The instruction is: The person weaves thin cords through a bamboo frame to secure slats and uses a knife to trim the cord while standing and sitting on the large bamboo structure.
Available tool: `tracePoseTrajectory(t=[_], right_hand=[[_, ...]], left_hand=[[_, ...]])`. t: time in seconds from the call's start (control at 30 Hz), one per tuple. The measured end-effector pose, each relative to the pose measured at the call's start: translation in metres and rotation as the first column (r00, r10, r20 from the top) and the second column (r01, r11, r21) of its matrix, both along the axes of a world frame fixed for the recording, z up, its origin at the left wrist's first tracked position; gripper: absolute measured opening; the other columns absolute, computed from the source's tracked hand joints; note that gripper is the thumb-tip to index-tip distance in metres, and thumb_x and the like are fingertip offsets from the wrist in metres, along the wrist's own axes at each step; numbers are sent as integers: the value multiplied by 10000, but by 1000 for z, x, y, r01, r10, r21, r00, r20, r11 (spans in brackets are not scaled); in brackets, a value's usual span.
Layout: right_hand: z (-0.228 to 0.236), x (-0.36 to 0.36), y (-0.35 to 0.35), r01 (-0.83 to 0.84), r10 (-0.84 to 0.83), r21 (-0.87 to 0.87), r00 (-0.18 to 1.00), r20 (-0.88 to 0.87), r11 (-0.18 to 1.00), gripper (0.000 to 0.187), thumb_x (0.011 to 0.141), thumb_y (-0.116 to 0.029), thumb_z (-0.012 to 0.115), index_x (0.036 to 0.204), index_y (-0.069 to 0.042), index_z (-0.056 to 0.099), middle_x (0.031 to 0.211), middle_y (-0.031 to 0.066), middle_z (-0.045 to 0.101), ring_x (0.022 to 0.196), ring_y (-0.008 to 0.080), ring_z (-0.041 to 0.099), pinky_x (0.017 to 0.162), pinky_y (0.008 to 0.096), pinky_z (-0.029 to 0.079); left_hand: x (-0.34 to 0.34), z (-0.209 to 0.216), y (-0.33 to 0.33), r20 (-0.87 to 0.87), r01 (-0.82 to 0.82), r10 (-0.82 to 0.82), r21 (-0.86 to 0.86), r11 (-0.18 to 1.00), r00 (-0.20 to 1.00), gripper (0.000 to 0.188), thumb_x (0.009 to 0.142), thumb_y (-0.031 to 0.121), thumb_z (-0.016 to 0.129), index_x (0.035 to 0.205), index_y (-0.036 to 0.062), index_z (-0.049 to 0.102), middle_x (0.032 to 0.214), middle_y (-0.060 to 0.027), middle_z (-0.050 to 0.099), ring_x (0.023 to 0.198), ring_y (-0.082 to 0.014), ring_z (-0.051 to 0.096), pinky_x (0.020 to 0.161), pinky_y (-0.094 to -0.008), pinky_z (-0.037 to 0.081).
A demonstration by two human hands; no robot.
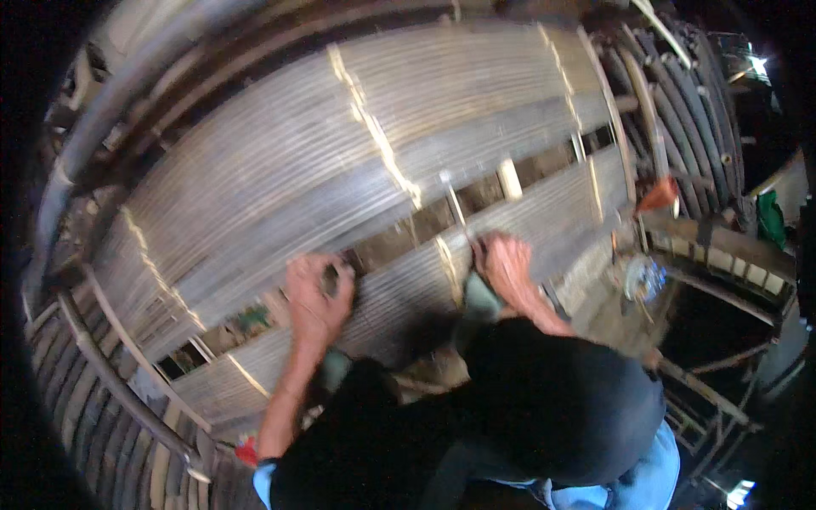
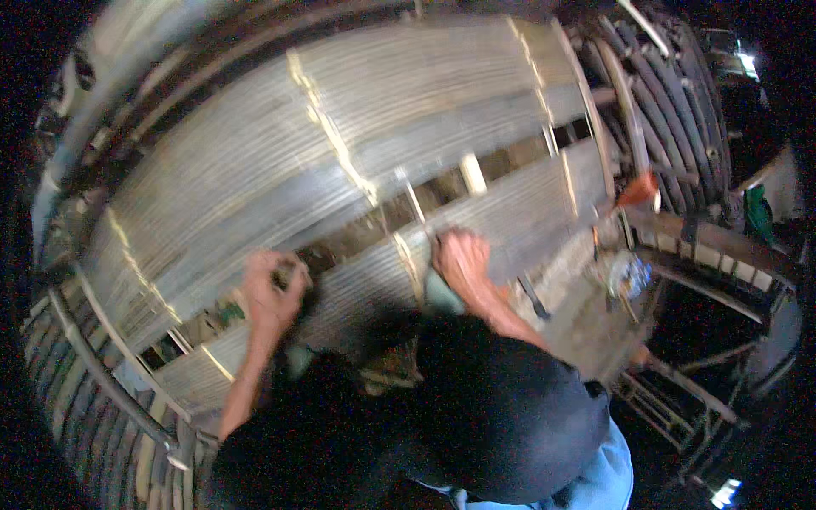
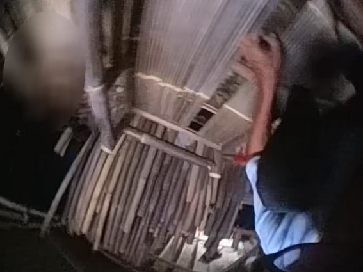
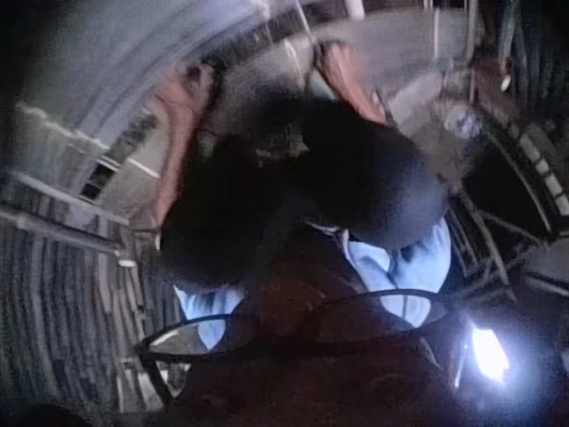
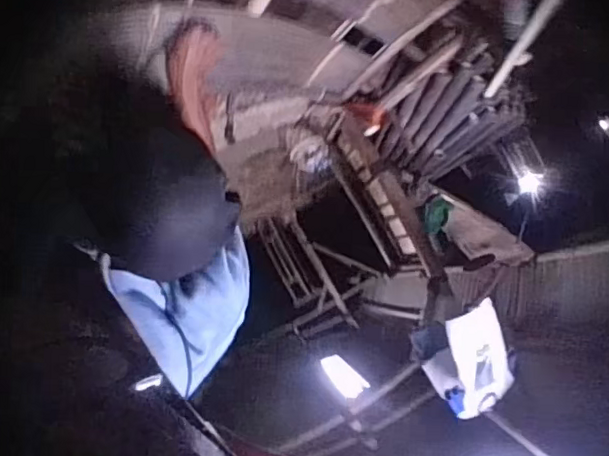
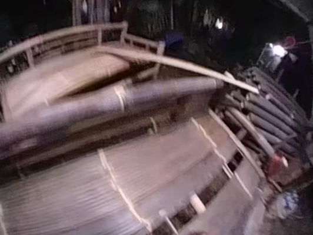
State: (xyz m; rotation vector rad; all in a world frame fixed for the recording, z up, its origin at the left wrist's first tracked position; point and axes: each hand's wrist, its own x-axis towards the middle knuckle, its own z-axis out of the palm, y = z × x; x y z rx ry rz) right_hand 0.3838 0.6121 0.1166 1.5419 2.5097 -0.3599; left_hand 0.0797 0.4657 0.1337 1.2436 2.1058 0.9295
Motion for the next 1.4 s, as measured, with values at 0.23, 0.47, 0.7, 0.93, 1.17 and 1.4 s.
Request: tracePoseTrajectory(t=[0.23, 0.47, 0.7, 0.93, 1.17, 1.4], right_hand=[[1, -12, -5, -27, 35, 90, 996, -78, 996, 204, 823, -186, 660, 753, 6, 652, 764, 217, 664, 694, 390, 673, 623, 502, 540], [-14, -14, 5, 151, -163, -82, 972, -170, 985, 265, 867, -193, 644, 977, 36, 566, 760, 225, 646, 662, 377, 656, 621, 472, 539], [-7, 3, 37, 206, -464, -619, 837, -290, 758, 265, 941, -230, 661, 1044, 7, 607, 832, 122, 651, 727, 239, 626, 685, 393, 514], [6, -21, 22, 58, -98, -354, 991, -96, 933, 305, 952, -238, 594, 987, 65, 593, 854, 336, 654, 850, 521, 639, 740, 582, 501], [-9, -10, 29, 12, -22, -316, 999, -30, 949, 272, 930, -211, 615, 991, 52, 587, 865, 310, 668, 874, 534, 634, 730, 585, 510], [-23, 7, 44, -114, 80, -298, 989, -123, 948, 199, 899, -166, 650, 864, 29, 631, 786, 276, 606, 738, 477, 589, 617, 492, 455]], left_hand=[[-9, 12, 18, 117, -20, 11, 80, 997, 993, 176, 797, 100, 758, 931, 25, 671, 895, -151, 610, 919, -349, 565, 870, -441, 445], [-12, -1, 29, 110, 56, -73, 150, 987, 991, 213, 800, 113, 770, 969, 39, 664, 905, -150, 592, 913, -346, 564, 822, -442, 464], [-3, -5, 42, 262, 177, -191, 74, 981, 946, 203, 814, 149, 759, 963, 59, 654, 909, -135, 585, 903, -322, 568, 812, -436, 476], [-14, -19, 50, 116, 246, -253, 70, 967, 961, 232, 840, 216, 737, 975, 45, 659, 905, -134, 617, 901, -318, 598, 857, -440, 483], [-35, -32, 46, 124, 291, -292, 31, 956, 948, 213, 870, 221, 692, 986, 49, 645, 872, -136, 582, 891, -345, 599, 931, -475, 449], [-43, -18, 45, 263, 248, -261, 82, 965, 929, 199, 853, 187, 713, 984, 45, 666, 853, -114, 606, 866, -330, 616, 820, -461, 494]])
